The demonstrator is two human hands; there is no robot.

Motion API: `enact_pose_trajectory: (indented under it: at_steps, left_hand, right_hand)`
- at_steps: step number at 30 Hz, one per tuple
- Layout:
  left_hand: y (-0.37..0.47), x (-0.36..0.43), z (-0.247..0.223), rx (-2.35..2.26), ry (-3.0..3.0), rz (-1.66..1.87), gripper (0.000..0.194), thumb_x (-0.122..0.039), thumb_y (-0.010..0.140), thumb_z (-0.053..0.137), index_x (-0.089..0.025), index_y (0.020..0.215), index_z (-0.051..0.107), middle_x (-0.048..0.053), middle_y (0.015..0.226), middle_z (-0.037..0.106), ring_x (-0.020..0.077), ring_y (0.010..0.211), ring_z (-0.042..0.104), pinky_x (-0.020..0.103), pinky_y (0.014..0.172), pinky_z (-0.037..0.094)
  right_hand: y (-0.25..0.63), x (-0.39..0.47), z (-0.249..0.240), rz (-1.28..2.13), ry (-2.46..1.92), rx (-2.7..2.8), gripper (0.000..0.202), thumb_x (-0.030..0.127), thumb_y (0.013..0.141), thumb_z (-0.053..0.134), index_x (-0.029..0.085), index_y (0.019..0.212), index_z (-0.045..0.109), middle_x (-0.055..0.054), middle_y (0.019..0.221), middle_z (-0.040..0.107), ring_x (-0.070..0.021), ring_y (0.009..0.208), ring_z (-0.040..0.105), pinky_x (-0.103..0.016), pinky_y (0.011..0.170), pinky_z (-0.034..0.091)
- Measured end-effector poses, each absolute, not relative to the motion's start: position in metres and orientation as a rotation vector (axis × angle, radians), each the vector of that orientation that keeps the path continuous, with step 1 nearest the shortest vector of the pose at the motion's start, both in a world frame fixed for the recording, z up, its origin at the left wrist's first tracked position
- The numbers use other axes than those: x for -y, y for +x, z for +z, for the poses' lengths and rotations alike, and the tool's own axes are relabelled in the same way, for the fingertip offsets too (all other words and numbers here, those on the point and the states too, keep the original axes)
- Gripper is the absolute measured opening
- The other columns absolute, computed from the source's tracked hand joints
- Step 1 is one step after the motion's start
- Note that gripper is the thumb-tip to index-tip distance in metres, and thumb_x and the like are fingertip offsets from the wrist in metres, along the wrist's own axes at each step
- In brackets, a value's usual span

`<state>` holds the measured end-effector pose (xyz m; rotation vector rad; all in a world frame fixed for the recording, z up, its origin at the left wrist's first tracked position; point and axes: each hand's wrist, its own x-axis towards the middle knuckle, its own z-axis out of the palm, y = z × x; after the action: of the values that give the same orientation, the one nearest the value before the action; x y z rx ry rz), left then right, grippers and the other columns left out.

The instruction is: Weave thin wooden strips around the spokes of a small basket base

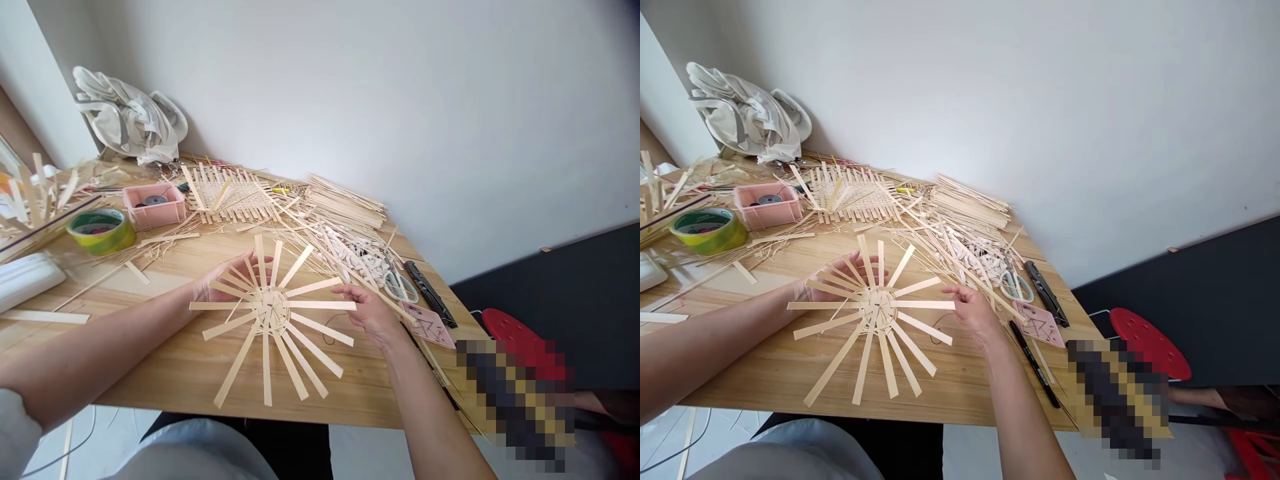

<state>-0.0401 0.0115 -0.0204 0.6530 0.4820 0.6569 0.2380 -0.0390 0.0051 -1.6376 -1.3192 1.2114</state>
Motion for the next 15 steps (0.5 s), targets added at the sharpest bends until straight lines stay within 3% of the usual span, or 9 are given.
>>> enact_pose_trajectory:
  at_steps: [6, 10, 15]
  left_hand:
    - [-0.043, -0.014, -0.025, -0.511, 0.639, 0.67, 0.034, -0.039, 0.08, 0.046, -0.018, 0.105, 0.053, 0.005, 0.088, 0.062, 0.0191, 0.082, 0.055, 0.038, 0.086, 0.035]
    - [-0.043, -0.01, -0.026, -0.536, 0.677, 0.678, 0.032, -0.038, 0.078, 0.049, -0.017, 0.102, 0.056, 0.006, 0.091, 0.063, 0.02, 0.082, 0.056, 0.037, 0.084, 0.036]
    - [-0.041, -0.008, -0.024, -0.513, 0.672, 0.7, 0.029, -0.036, 0.076, 0.051, -0.017, 0.097, 0.058, 0.006, 0.086, 0.064, 0.0188, 0.076, 0.059, 0.036, 0.08, 0.04]
  right_hand:
    - [0.202, 0.02, 0.008, 1.057, -1.532, 1.919, 0.007, 0.02, 0.06, 0.055, 0.016, 0.055, 0.058, 0.003, 0.05, 0.044, -0.0088, 0.051, 0.037, -0.023, 0.051, 0.026]
    - [0.186, 0.016, 0.009, 1.174, -1.563, 1.892, 0.011, 0.027, 0.059, 0.058, 0.017, 0.054, 0.059, -0.001, 0.055, 0.055, -0.0137, 0.057, 0.046, -0.026, 0.054, 0.032]
    - [0.209, 0.019, 0.023, 1.201, -1.67, 1.945, 0.014, 0.029, 0.057, 0.058, 0.016, 0.055, 0.059, 0.0, 0.058, 0.057, -0.0139, 0.059, 0.047, -0.025, 0.055, 0.033]
